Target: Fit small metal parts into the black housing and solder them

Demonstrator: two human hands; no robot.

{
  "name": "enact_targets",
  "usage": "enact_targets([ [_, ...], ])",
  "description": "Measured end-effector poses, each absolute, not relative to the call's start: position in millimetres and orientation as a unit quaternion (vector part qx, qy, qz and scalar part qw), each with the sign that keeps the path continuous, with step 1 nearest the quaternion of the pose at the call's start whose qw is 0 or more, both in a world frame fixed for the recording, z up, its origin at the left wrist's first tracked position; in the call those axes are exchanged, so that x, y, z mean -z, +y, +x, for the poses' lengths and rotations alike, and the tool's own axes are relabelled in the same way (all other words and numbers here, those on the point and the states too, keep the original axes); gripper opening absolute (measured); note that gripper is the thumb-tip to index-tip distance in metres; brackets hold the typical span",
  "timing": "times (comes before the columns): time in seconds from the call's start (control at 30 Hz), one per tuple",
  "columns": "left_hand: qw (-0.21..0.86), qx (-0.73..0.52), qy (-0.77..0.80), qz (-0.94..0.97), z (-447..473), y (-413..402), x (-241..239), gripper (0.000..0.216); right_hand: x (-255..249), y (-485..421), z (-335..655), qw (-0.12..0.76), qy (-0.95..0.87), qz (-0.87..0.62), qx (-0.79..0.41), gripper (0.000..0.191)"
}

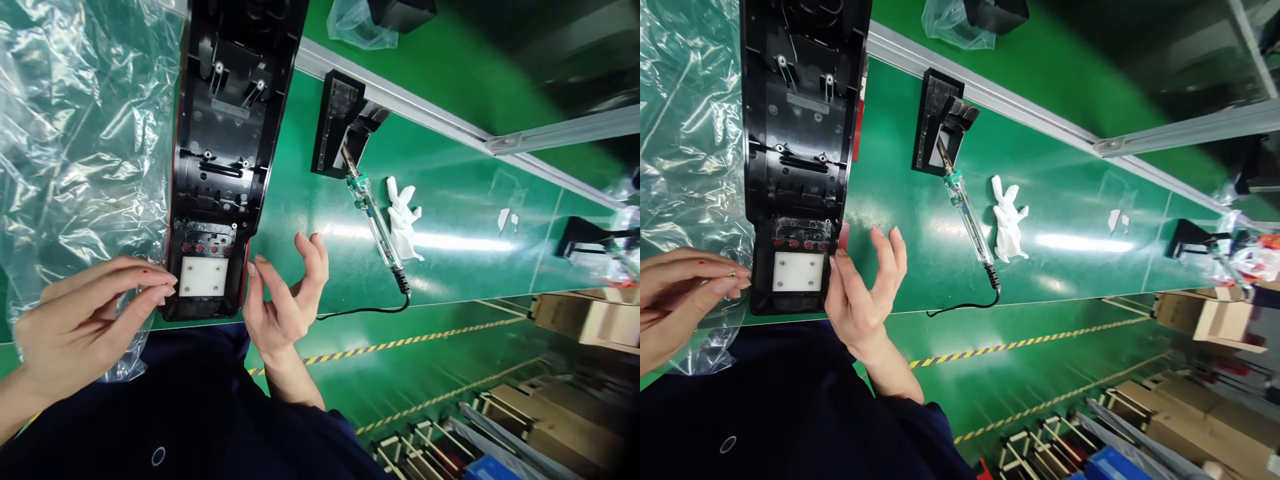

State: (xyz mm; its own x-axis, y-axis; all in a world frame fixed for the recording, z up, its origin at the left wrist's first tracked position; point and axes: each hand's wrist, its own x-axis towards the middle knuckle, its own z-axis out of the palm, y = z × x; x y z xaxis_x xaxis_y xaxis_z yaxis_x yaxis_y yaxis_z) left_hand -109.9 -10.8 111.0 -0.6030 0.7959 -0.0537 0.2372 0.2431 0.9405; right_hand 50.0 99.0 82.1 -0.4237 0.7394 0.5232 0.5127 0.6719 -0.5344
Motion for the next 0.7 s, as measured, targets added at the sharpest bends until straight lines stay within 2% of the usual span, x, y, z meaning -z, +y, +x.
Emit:
enact_targets([
  [0.13,0.142,-0.46,0.729,0.487,-110.3,-9.6,-103.3,0.039,-81.9,99.3,44.9,0.373,-0.841,-0.368,-0.133,0.007],
  [0.27,0.034,-0.468,0.673,0.572,-116.8,-5.1,-95.1,0.055,-85.5,102.1,34.5,0.258,-0.886,-0.377,-0.081,0.015],
  [0.37,-0.039,-0.446,0.668,0.595,-120.1,-1.6,-95.5,0.04,-85.4,103.9,31.3,0.191,-0.9,-0.388,-0.052,0.021],
  [0.47,-0.055,-0.411,0.703,0.578,-121.2,-0.8,-98.3,0.019,-82.6,103.7,31.5,0.156,-0.907,-0.39,-0.041,0.026],
  [0.6,-0.069,-0.42,0.677,0.601,-128.0,-0.7,-93.4,0.018,-79.1,101.2,32.0,0.141,-0.908,-0.393,-0.036,0.027],
  [0.7,-0.092,-0.43,0.637,0.633,-134.1,1.6,-86.8,0.02,-78.7,100.1,33.1,0.164,-0.903,-0.394,-0.057,0.027],
])
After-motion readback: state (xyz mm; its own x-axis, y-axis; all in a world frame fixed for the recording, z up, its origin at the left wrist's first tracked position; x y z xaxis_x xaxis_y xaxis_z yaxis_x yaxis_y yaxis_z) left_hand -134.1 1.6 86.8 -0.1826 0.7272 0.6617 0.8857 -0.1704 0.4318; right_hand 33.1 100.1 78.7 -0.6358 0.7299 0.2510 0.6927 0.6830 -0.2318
